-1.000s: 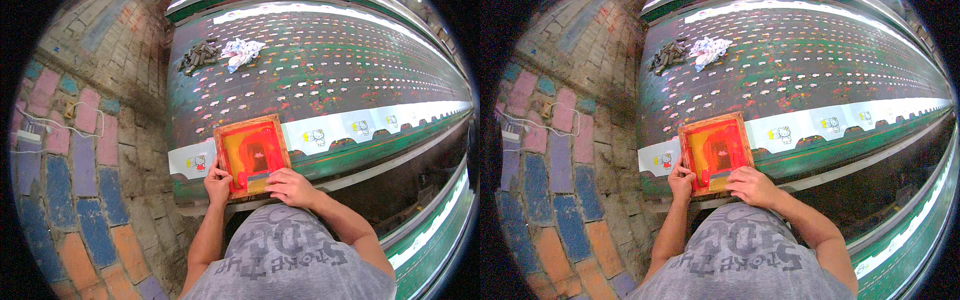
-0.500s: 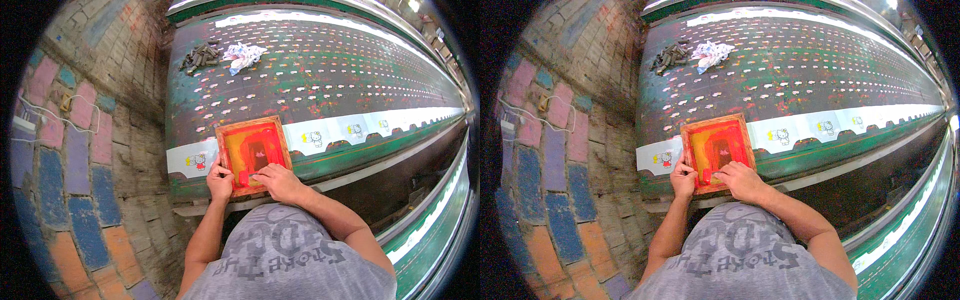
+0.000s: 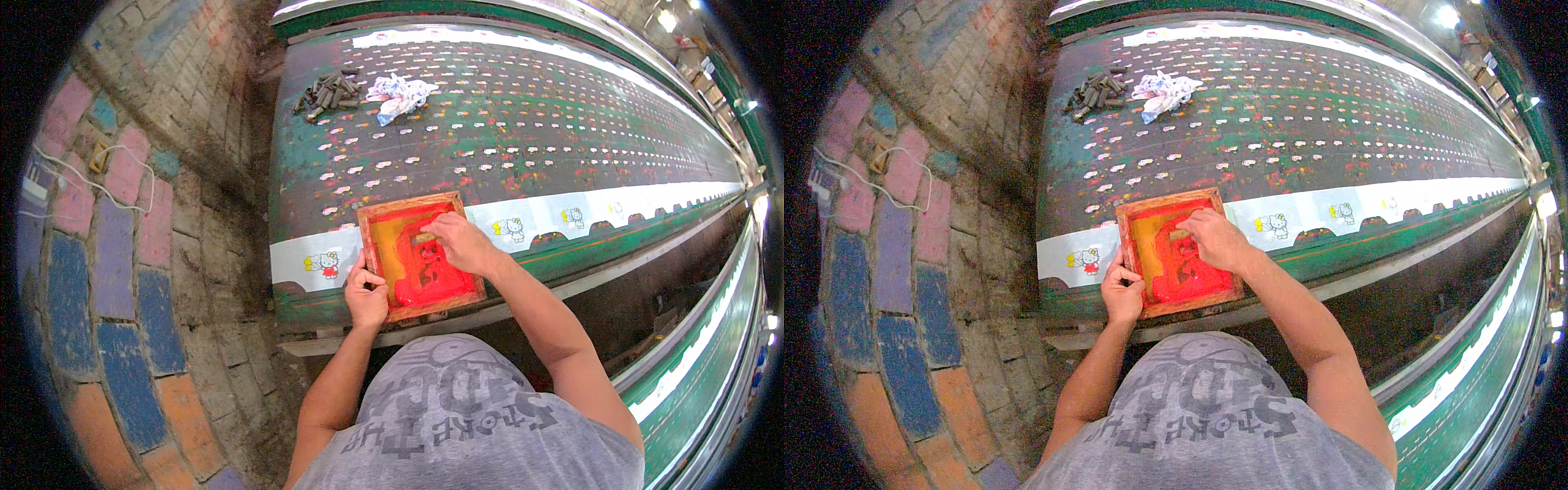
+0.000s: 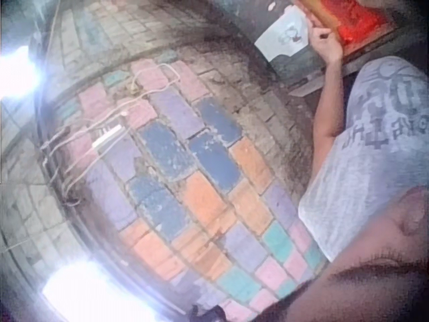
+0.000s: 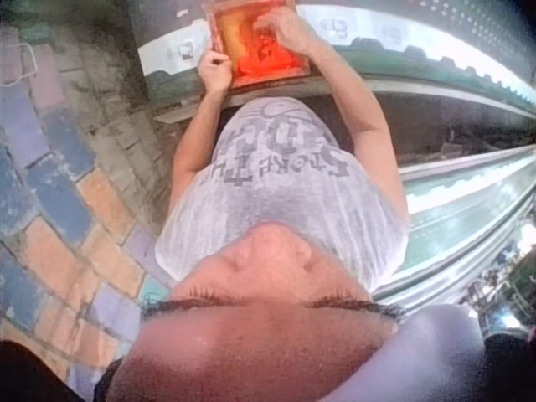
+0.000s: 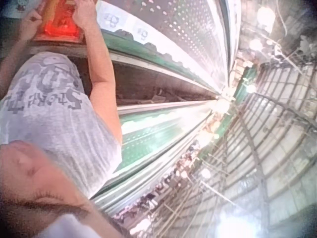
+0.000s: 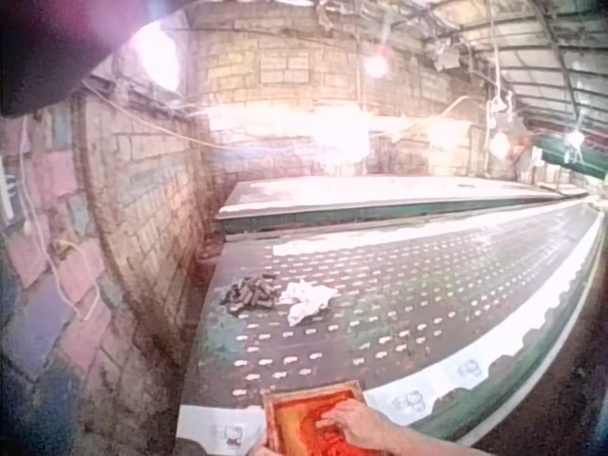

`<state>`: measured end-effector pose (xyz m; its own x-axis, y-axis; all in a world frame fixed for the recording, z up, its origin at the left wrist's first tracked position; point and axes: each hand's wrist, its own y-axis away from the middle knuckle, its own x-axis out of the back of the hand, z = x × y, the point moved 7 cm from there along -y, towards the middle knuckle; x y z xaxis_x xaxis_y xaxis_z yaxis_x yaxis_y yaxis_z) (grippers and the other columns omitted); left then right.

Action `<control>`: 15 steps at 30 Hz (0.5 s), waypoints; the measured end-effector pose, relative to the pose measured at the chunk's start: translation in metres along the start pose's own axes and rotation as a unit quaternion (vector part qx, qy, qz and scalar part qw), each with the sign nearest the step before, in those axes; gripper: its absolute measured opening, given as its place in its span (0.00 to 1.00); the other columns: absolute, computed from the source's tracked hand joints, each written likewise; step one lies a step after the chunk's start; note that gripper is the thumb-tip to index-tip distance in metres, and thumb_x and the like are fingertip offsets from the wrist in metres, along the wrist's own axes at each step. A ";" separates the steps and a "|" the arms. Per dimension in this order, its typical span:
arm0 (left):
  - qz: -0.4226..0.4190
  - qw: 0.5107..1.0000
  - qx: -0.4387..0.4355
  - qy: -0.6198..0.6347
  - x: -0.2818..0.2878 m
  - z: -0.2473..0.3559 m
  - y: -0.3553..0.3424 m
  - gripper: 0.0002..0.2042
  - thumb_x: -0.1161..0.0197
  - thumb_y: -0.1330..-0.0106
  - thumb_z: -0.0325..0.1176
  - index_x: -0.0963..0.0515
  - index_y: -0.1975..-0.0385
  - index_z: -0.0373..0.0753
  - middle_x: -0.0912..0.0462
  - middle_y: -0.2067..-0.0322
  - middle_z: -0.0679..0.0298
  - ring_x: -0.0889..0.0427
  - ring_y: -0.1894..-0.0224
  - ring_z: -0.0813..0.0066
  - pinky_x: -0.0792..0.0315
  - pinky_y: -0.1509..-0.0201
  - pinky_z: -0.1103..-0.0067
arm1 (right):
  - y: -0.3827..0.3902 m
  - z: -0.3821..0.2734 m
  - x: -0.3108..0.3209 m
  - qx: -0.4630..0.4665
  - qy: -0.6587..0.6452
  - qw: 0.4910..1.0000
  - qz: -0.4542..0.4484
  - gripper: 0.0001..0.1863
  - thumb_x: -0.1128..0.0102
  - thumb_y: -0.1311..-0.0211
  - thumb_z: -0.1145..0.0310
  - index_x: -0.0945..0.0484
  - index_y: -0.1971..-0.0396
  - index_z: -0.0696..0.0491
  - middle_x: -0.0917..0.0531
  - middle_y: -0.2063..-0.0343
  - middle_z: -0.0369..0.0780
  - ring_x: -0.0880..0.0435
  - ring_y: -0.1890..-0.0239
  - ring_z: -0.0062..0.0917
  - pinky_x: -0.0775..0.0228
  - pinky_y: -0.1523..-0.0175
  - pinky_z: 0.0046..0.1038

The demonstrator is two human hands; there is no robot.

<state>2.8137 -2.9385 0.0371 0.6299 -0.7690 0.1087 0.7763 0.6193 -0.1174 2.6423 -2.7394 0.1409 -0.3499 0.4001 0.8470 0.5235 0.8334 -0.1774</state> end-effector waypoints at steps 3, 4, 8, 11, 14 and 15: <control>-0.008 1.000 -0.003 -0.021 0.002 -0.001 0.001 0.08 0.31 0.45 0.14 0.17 0.72 0.38 0.25 0.21 0.37 0.24 0.19 0.51 0.34 0.17 0.65 | 0.003 -0.002 -0.004 -0.001 0.018 0.999 0.027 0.28 0.37 0.41 0.84 0.13 0.39 0.55 0.12 0.46 0.48 0.15 0.41 0.48 0.20 0.33 0.47; -0.012 1.000 -0.001 -0.027 0.002 -0.003 0.002 0.09 0.31 0.44 0.15 0.16 0.69 0.38 0.25 0.21 0.38 0.24 0.19 0.51 0.34 0.17 0.65 | 0.009 -0.009 -0.006 0.003 0.029 0.999 0.021 0.29 0.36 0.42 0.83 0.13 0.38 0.54 0.11 0.46 0.47 0.14 0.42 0.47 0.20 0.33 0.46; 0.000 1.000 0.002 -0.028 0.002 0.025 0.002 0.16 0.28 0.42 0.17 0.12 0.53 0.38 0.22 0.24 0.41 0.21 0.23 0.49 0.33 0.17 0.60 | 0.039 -0.038 -0.016 0.019 0.053 0.998 -0.014 0.33 0.33 0.46 0.82 0.12 0.36 0.52 0.11 0.45 0.46 0.15 0.41 0.45 0.21 0.33 0.43; -0.002 0.992 -0.108 -0.067 -0.001 0.083 0.005 0.19 0.29 0.38 0.18 0.12 0.46 0.38 0.18 0.28 0.43 0.19 0.26 0.48 0.31 0.19 0.57 | 0.060 -0.063 -0.010 0.032 0.043 0.998 -0.021 0.34 0.33 0.48 0.81 0.12 0.35 0.51 0.11 0.45 0.46 0.15 0.41 0.44 0.21 0.32 0.44; -0.108 0.959 -0.262 0.011 -0.020 0.172 0.010 0.16 0.30 0.34 0.20 0.12 0.46 0.37 0.14 0.34 0.47 0.15 0.32 0.48 0.27 0.23 0.54 | 0.079 -0.069 -0.021 0.036 0.041 0.998 -0.045 0.32 0.31 0.41 0.74 0.13 0.33 0.47 0.13 0.42 0.44 0.16 0.39 0.45 0.22 0.30 0.46; -0.168 0.935 -0.304 0.070 -0.028 0.211 0.014 0.15 0.31 0.32 0.20 0.12 0.47 0.37 0.12 0.36 0.49 0.13 0.34 0.48 0.25 0.26 0.53 | 0.088 -0.067 -0.024 0.039 0.037 0.997 -0.052 0.32 0.30 0.41 0.72 0.14 0.33 0.47 0.14 0.41 0.44 0.17 0.38 0.45 0.23 0.29 0.46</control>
<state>2.8118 -2.8748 0.2410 0.3107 -0.9435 0.1153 0.7470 0.1674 -0.6434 2.7486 -2.7013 0.1387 -0.3390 0.2821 0.8975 0.4241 0.8974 -0.1219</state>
